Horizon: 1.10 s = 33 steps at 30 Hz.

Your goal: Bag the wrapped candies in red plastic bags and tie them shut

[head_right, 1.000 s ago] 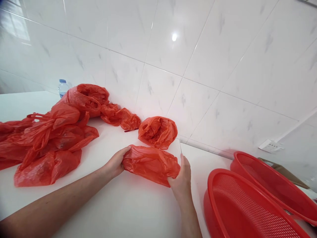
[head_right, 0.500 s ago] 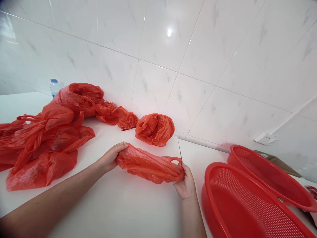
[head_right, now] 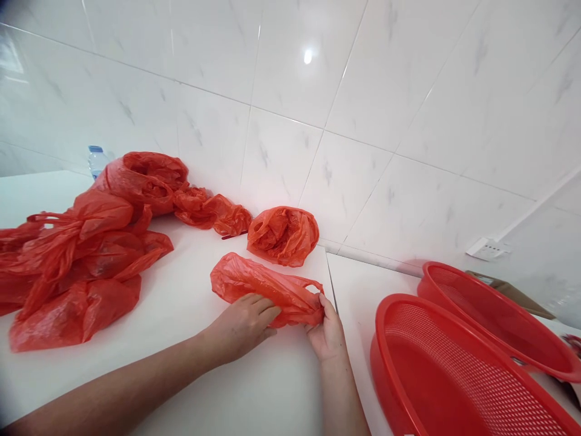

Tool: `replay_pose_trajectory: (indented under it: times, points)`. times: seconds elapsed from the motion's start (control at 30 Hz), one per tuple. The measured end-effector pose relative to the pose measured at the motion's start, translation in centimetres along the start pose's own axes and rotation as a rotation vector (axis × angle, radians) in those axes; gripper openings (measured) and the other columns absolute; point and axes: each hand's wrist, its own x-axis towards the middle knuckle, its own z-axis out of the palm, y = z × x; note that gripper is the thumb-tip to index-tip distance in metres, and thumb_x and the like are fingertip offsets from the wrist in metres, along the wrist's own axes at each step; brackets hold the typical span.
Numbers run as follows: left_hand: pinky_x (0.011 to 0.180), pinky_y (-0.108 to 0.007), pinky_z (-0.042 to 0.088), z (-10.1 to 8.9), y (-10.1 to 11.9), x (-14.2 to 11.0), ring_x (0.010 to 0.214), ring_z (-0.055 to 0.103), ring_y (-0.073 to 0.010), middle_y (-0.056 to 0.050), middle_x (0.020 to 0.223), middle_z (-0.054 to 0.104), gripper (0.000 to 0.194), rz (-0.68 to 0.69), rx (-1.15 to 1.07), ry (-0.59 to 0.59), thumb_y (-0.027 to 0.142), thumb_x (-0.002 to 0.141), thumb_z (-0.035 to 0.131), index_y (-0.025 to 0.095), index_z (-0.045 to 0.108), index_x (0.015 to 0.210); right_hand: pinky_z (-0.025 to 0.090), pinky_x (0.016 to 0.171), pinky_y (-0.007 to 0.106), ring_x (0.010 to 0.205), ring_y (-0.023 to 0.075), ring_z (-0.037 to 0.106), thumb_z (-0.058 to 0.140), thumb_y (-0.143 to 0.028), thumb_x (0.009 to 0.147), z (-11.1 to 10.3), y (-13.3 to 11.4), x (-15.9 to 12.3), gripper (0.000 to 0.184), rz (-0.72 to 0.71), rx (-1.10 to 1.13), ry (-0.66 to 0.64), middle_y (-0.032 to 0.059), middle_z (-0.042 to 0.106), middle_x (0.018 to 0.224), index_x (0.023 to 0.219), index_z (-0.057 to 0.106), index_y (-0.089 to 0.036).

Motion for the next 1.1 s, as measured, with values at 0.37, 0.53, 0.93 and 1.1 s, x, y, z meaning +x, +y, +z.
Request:
replay_pose_trajectory:
  times: [0.37, 0.53, 0.93, 1.1]
  points:
    - [0.042, -0.026, 0.021, -0.8, 0.2, -1.3, 0.046, 0.049, -0.0132, 0.001, 0.061, 0.057, 0.018, 0.173, 0.175, -0.278, 0.004, 0.073, 0.050, 0.019, 0.056, 0.083, 0.048, 0.071, 0.027, 0.090, 0.0168, 0.057, 0.065, -0.036, 0.074, 0.9, -2.2, -1.0, 0.031, -0.295, -0.221, 0.327, 0.0034, 0.059, 0.106, 0.099, 0.057, -0.021]
    - [0.041, -0.026, 0.022, -1.2, 0.7, -1.0, 0.049, 0.052, -0.0143, -0.001, 0.064, 0.060, 0.019, 0.179, 0.245, -0.296, 0.003, 0.072, 0.052, 0.018, 0.058, 0.082, 0.042, 0.075, 0.029, 0.084, 0.0168, 0.054, 0.054, -0.030, 0.084, 4.2, -2.1, -5.3, 0.014, -1.105, -0.965, 0.342, 0.0037, 0.059, 0.091, 0.091, 0.057, -0.019]
    - [0.044, -0.027, 0.033, -3.2, 3.7, -0.8, 0.057, 0.061, -0.0197, -0.002, 0.063, 0.066, 0.033, -0.050, 0.008, -0.590, 0.050, 0.084, 0.053, 0.021, 0.066, 0.075, 0.038, 0.090, 0.039, 0.114, 0.0302, 0.049, 0.057, -0.029, 0.072, 2.1, 0.4, -1.3, 0.050, -0.507, -1.923, 0.130, 0.0159, 0.053, 0.125, 0.120, 0.053, -0.014]
    - [0.060, -0.027, 0.044, -3.2, 3.8, 0.0, 0.074, 0.062, -0.0177, -0.003, 0.087, 0.067, 0.023, -0.046, 0.012, -0.409, 0.019, 0.090, 0.041, 0.019, 0.064, 0.085, 0.027, 0.101, 0.048, 0.129, 0.0326, 0.035, 0.064, -0.035, 0.062, 2.4, 1.5, -1.5, 0.083, -0.432, -1.974, 0.033, 0.0146, 0.039, 0.142, 0.138, 0.038, -0.018]
